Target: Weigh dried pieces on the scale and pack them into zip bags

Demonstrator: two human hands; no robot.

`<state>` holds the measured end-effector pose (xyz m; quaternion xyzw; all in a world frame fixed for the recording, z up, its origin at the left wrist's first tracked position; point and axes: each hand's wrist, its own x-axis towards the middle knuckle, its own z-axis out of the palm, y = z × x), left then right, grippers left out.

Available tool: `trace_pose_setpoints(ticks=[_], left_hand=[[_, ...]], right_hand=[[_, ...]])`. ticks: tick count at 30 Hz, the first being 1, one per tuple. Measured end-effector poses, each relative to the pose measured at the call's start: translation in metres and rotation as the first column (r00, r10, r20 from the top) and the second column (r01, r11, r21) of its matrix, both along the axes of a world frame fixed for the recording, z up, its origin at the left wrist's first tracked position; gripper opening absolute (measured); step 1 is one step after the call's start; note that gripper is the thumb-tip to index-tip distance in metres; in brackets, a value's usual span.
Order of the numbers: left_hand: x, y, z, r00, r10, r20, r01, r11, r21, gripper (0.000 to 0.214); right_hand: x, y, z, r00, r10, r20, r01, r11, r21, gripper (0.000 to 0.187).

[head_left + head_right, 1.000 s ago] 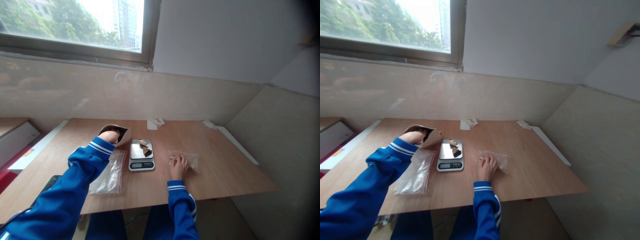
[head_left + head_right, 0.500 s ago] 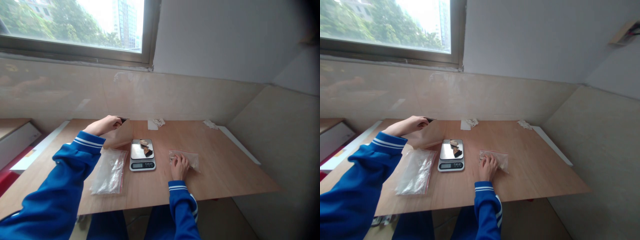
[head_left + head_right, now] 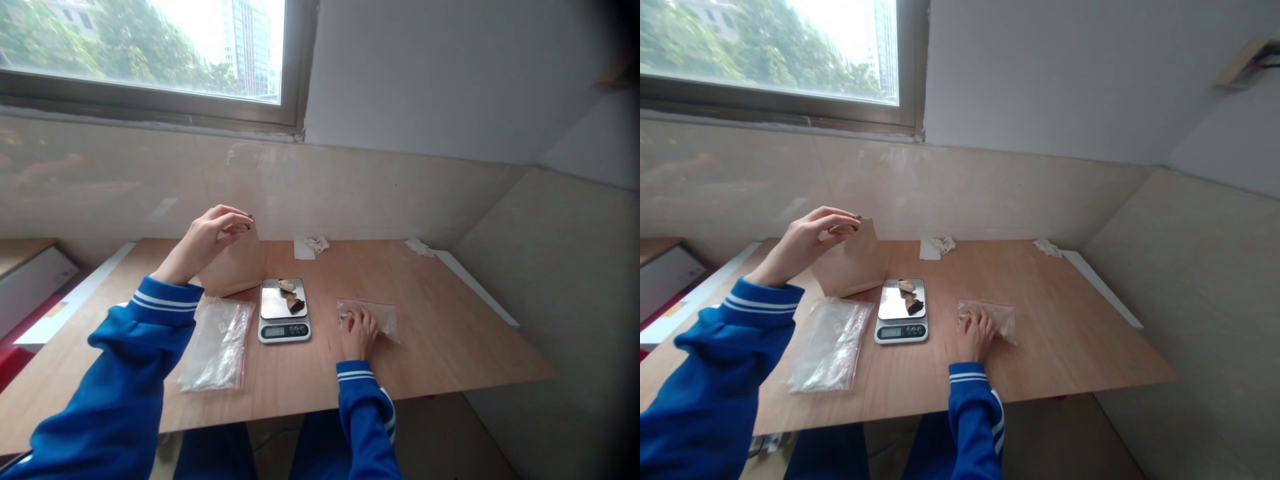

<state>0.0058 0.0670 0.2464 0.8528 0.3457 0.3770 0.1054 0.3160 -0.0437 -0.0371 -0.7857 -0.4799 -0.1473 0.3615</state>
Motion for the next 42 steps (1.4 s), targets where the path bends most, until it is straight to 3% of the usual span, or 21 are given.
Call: trace_pose_setpoints(ticks=[3, 6, 9, 12, 18, 23, 28, 34, 38, 42], left_hand=[[0.018, -0.015, -0.020, 0.992, -0.052, 0.118, 0.063, 0.994, -0.093, 0.026], [0.033, -0.021, -0.062, 0.972, -0.073, 0.225, 0.141, 0.942, -0.305, 0.028], [0.042, -0.021, -0.111, 0.951, 0.019, 0.308, 0.157, 0.829, -0.537, 0.034], [0.045, -0.020, -0.149, 0.929, 0.152, 0.337, 0.104, 0.767, -0.633, 0.038], [0.050, -0.020, -0.180, 0.826, 0.396, 0.402, 0.040, 0.669, -0.742, 0.045], [0.056, -0.020, -0.201, 0.754, 0.499, 0.427, -0.026, 0.672, -0.740, 0.049], [0.058, -0.024, -0.205, 0.793, 0.479, 0.376, -0.100, 0.712, -0.695, 0.045], [0.055, -0.039, -0.174, 0.791, 0.449, 0.416, -0.155, 0.804, -0.574, 0.038], [0.052, -0.054, -0.160, 0.858, 0.345, 0.381, -0.116, 0.852, -0.511, 0.032], [0.052, -0.064, -0.162, 0.953, 0.191, 0.235, -0.073, 0.899, -0.432, 0.031]], right_hand=[[0.000, 0.000, 0.000, 1.000, -0.002, 0.001, 0.002, 1.000, -0.003, 0.030], [0.000, 0.000, -0.001, 1.000, -0.002, -0.002, 0.002, 1.000, -0.001, 0.031], [0.001, 0.001, -0.002, 1.000, 0.001, 0.002, -0.001, 1.000, 0.003, 0.032], [0.001, 0.002, -0.003, 1.000, -0.001, 0.004, 0.001, 1.000, 0.005, 0.032], [0.001, 0.003, -0.003, 1.000, -0.006, -0.011, 0.006, 1.000, -0.001, 0.032], [0.001, 0.003, -0.002, 1.000, -0.003, -0.007, 0.003, 1.000, -0.003, 0.031], [0.000, 0.003, -0.002, 1.000, -0.010, -0.009, 0.010, 1.000, -0.017, 0.032], [0.002, 0.003, -0.006, 1.000, -0.008, 0.006, 0.008, 1.000, -0.022, 0.031], [0.003, 0.003, -0.007, 1.000, -0.009, 0.013, 0.010, 1.000, -0.019, 0.031], [0.002, 0.003, -0.008, 1.000, -0.006, 0.010, 0.006, 1.000, -0.009, 0.031]])
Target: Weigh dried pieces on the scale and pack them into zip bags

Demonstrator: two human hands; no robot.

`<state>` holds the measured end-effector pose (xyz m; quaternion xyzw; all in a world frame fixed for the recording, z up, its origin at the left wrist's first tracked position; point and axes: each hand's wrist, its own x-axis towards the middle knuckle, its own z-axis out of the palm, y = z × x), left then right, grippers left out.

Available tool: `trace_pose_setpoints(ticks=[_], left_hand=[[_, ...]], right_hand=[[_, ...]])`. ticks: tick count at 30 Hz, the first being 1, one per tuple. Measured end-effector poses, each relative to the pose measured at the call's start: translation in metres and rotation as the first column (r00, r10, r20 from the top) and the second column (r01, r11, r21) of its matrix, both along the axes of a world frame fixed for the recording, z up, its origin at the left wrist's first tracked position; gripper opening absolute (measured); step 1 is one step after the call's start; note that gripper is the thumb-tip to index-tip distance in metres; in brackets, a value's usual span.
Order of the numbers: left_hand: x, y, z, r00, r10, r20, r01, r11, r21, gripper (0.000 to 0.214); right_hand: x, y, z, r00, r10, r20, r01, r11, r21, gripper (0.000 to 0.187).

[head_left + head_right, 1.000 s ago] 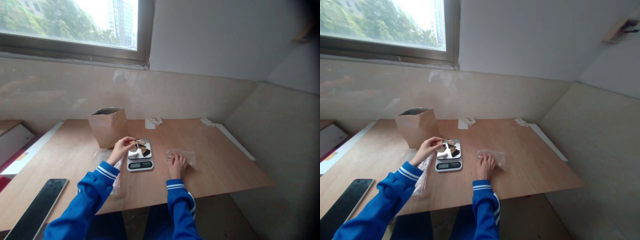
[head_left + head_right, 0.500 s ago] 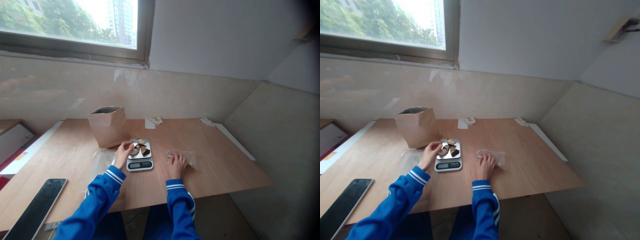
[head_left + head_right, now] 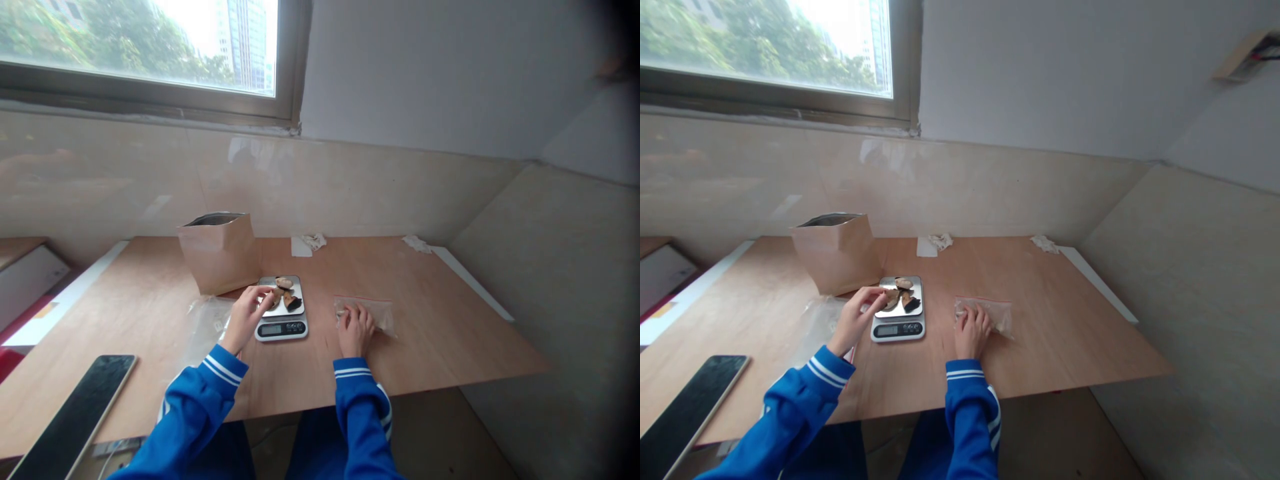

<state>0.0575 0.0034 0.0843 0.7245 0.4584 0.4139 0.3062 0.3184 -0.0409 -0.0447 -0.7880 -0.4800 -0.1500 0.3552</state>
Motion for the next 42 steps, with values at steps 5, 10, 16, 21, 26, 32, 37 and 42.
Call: trace_pose_setpoints(ticks=[5, 10, 16, 21, 26, 32, 37, 42], left_hand=[[0.001, 0.000, -0.015, 0.983, -0.030, -0.182, 0.045, 0.996, 0.081, 0.030], [0.002, 0.003, -0.030, 0.963, 0.014, -0.268, 0.028, 0.988, 0.154, 0.026], [0.005, 0.005, -0.040, 0.915, 0.058, -0.398, 0.057, 0.961, 0.270, 0.020], [0.010, 0.007, -0.043, 0.890, 0.137, -0.435, 0.014, 0.945, 0.325, 0.019], [0.007, 0.005, -0.043, 0.874, 0.177, -0.453, -0.012, 0.939, 0.344, 0.023], [-0.011, -0.006, -0.038, 0.893, 0.203, -0.401, -0.068, 0.943, 0.327, 0.023], [-0.037, -0.019, -0.037, 0.902, 0.255, -0.348, -0.167, 0.950, 0.264, 0.023], [-0.071, -0.033, -0.054, 0.869, 0.137, -0.476, -0.113, 0.990, 0.079, 0.027]], right_hand=[[0.000, 0.000, 0.000, 1.000, 0.006, -0.004, -0.006, 1.000, 0.002, 0.031], [0.000, 0.000, 0.001, 1.000, 0.012, -0.005, -0.012, 1.000, -0.001, 0.031], [0.000, -0.001, 0.002, 1.000, 0.018, -0.015, -0.018, 1.000, 0.002, 0.031], [-0.001, -0.001, 0.003, 1.000, 0.018, -0.013, -0.018, 1.000, -0.006, 0.030], [-0.001, -0.001, 0.005, 1.000, 0.009, -0.003, -0.009, 1.000, -0.014, 0.030], [-0.001, -0.001, 0.004, 1.000, 0.000, -0.008, -0.001, 1.000, -0.023, 0.029], [-0.001, -0.001, 0.004, 1.000, 0.003, -0.004, -0.003, 1.000, -0.029, 0.029], [-0.001, -0.002, 0.002, 1.000, 0.014, 0.001, -0.014, 0.999, -0.040, 0.029]])
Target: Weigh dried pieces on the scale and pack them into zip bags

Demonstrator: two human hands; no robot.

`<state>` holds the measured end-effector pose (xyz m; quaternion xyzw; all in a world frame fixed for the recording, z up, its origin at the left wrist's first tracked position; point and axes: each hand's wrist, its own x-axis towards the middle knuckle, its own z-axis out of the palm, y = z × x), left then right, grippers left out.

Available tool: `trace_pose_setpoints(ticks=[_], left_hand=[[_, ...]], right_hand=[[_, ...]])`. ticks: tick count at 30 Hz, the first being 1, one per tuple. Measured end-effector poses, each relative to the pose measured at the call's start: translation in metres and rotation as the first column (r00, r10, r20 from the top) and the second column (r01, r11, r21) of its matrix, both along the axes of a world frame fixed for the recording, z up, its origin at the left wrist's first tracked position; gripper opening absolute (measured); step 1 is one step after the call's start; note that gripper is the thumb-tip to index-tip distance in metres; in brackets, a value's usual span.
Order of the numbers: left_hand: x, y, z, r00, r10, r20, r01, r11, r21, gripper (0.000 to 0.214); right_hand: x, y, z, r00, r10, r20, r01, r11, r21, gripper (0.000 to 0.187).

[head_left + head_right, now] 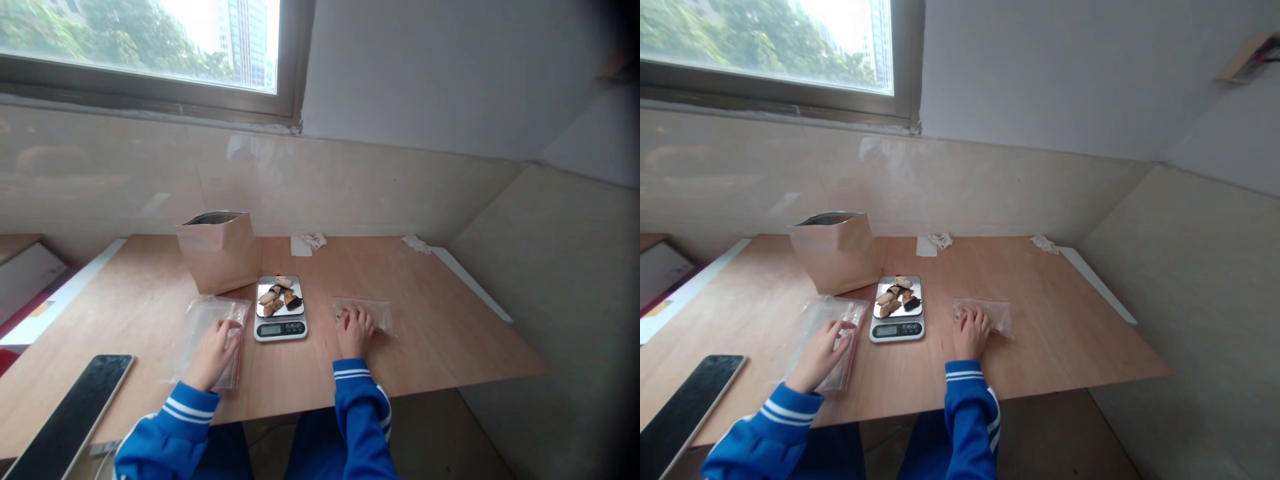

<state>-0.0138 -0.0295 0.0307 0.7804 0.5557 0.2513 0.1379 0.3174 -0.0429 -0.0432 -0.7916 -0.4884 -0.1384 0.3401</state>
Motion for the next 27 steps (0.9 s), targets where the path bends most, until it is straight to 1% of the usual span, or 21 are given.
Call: trace_pose_setpoints(ticks=[2, 4, 7, 14, 17, 20, 22, 24, 27], left_hand=[[-0.009, -0.005, -0.007, 0.999, -0.022, -0.028, 0.020, 0.999, -0.042, 0.028], [-0.012, -0.010, -0.011, 0.999, -0.021, -0.040, 0.019, 0.999, -0.041, 0.030], [-0.011, -0.012, -0.014, 0.999, 0.003, -0.041, -0.004, 1.000, -0.030, 0.033], [-0.010, -0.008, -0.019, 0.999, 0.014, 0.038, -0.013, 1.000, -0.022, 0.032], [-0.012, -0.008, -0.015, 0.994, -0.001, 0.110, 0.001, 1.000, -0.005, 0.031], [-0.010, -0.012, -0.006, 0.984, 0.036, 0.176, -0.044, 0.998, 0.041, 0.032], [-0.006, -0.016, 0.001, 0.976, 0.062, 0.208, -0.083, 0.992, 0.095, 0.033], [-0.002, -0.020, 0.006, 0.969, 0.054, 0.242, -0.094, 0.984, 0.153, 0.032], [0.008, -0.026, 0.010, 0.956, -0.003, 0.294, -0.066, 0.972, 0.226, 0.031]], right_hand=[[0.000, 0.000, -0.001, 1.000, 0.005, 0.003, -0.005, 1.000, 0.002, 0.029], [0.000, 0.000, -0.002, 1.000, 0.009, 0.006, -0.009, 1.000, 0.006, 0.029], [0.000, 0.000, -0.002, 1.000, 0.017, 0.009, -0.017, 1.000, 0.010, 0.030], [0.001, -0.001, 0.000, 0.999, 0.036, 0.001, -0.036, 0.999, 0.014, 0.031], [-0.002, 0.000, 0.004, 0.999, 0.033, -0.009, -0.033, 0.998, 0.045, 0.031], [-0.007, -0.002, 0.013, 1.000, -0.019, -0.020, 0.022, 0.986, 0.164, 0.034], [-0.012, -0.006, 0.021, 1.000, -0.020, -0.021, 0.024, 0.972, 0.232, 0.036], [-0.021, -0.012, 0.028, 0.998, 0.052, -0.033, -0.042, 0.969, 0.242, 0.036], [-0.046, -0.022, 0.038, 0.962, 0.246, -0.114, -0.217, 0.950, 0.225, 0.034]])
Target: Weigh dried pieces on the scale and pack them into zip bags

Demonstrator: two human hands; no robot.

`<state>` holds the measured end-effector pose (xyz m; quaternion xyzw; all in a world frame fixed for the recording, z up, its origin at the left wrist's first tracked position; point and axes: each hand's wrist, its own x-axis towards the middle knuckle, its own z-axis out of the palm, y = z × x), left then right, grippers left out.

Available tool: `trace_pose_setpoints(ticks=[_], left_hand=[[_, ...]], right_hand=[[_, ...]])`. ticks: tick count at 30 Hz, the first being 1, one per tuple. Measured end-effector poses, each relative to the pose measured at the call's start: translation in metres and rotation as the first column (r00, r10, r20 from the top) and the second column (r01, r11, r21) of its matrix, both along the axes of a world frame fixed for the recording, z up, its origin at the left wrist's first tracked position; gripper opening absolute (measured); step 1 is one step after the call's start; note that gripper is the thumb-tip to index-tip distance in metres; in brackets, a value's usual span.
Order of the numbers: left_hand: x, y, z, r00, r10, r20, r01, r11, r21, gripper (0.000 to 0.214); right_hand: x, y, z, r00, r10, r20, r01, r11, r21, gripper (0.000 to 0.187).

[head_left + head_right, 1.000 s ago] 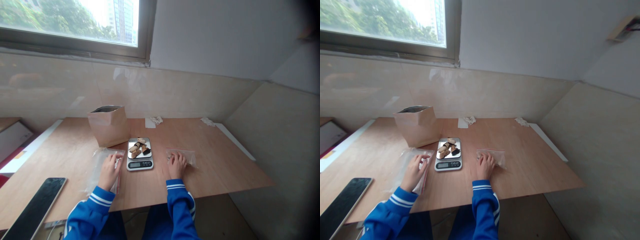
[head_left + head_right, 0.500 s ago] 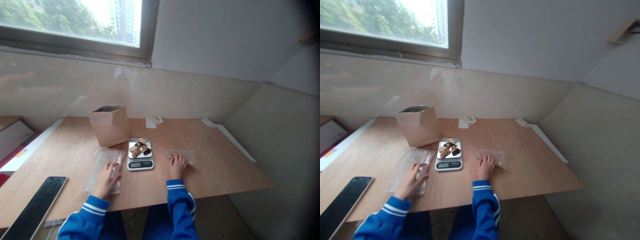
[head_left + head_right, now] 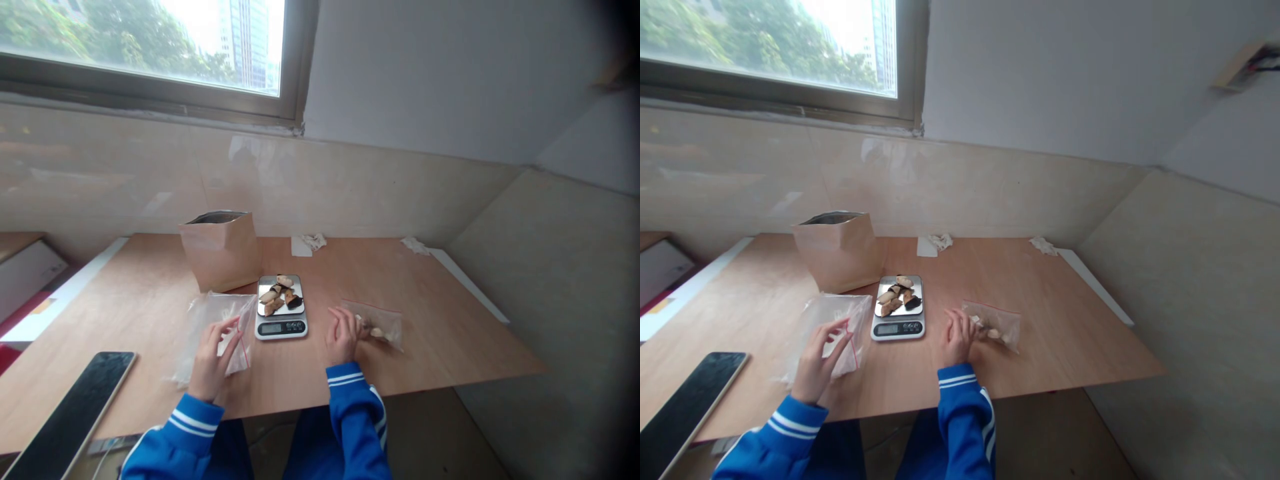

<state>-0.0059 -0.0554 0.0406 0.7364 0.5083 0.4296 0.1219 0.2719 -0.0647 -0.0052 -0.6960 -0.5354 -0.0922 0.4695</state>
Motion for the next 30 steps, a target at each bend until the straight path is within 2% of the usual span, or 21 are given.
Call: trace_pose_setpoints(ticks=[2, 5, 8, 10, 15, 17, 21, 25, 28, 30], left_hand=[[0.007, -0.004, 0.000, 0.999, -0.042, 0.025, 0.041, 0.999, 0.032, 0.031], [0.018, -0.011, -0.002, 0.995, -0.092, 0.046, 0.089, 0.995, 0.053, 0.032], [0.026, -0.017, -0.002, 0.993, -0.106, 0.054, 0.103, 0.993, 0.060, 0.035], [0.027, -0.020, 0.000, 0.995, -0.085, 0.055, 0.082, 0.995, 0.062, 0.037], [0.020, -0.016, 0.006, 0.993, 0.053, 0.106, -0.064, 0.992, 0.106, 0.029], [0.016, -0.012, 0.008, 0.990, 0.063, 0.124, -0.077, 0.991, 0.108, 0.024], [0.012, -0.005, 0.007, 0.989, 0.044, 0.140, -0.064, 0.989, 0.137, 0.019], [0.018, 0.002, 0.003, 0.981, 0.079, 0.175, -0.114, 0.974, 0.196, 0.022], [0.026, 0.010, 0.001, 0.967, 0.108, 0.230, -0.162, 0.960, 0.230, 0.024], [0.031, 0.016, -0.001, 0.946, 0.148, 0.287, -0.213, 0.954, 0.210, 0.025]], right_hand=[[-0.025, -0.006, 0.008, 0.983, 0.164, -0.086, -0.165, 0.986, -0.008, 0.031], [-0.067, -0.012, 0.024, 0.887, 0.411, -0.212, -0.425, 0.905, -0.026, 0.024], [-0.098, -0.013, 0.037, 0.781, 0.527, -0.335, -0.565, 0.825, -0.021, 0.020], [-0.109, -0.010, 0.041, 0.740, 0.539, -0.403, -0.591, 0.807, -0.005, 0.019], [-0.100, -0.005, 0.037, 0.630, 0.417, -0.655, -0.522, 0.852, 0.040, 0.025], [-0.089, -0.005, 0.039, 0.575, 0.394, -0.717, -0.519, 0.853, 0.053, 0.028], [-0.071, -0.008, 0.047, 0.493, 0.473, -0.731, -0.598, 0.794, 0.110, 0.034], [-0.065, -0.009, 0.051, 0.424, 0.554, -0.716, -0.682, 0.716, 0.150, 0.042], [-0.063, -0.008, 0.050, 0.403, 0.586, -0.703, -0.727, 0.672, 0.143, 0.049], [-0.060, -0.006, 0.048, 0.407, 0.602, -0.687, -0.728, 0.668, 0.153, 0.052]])
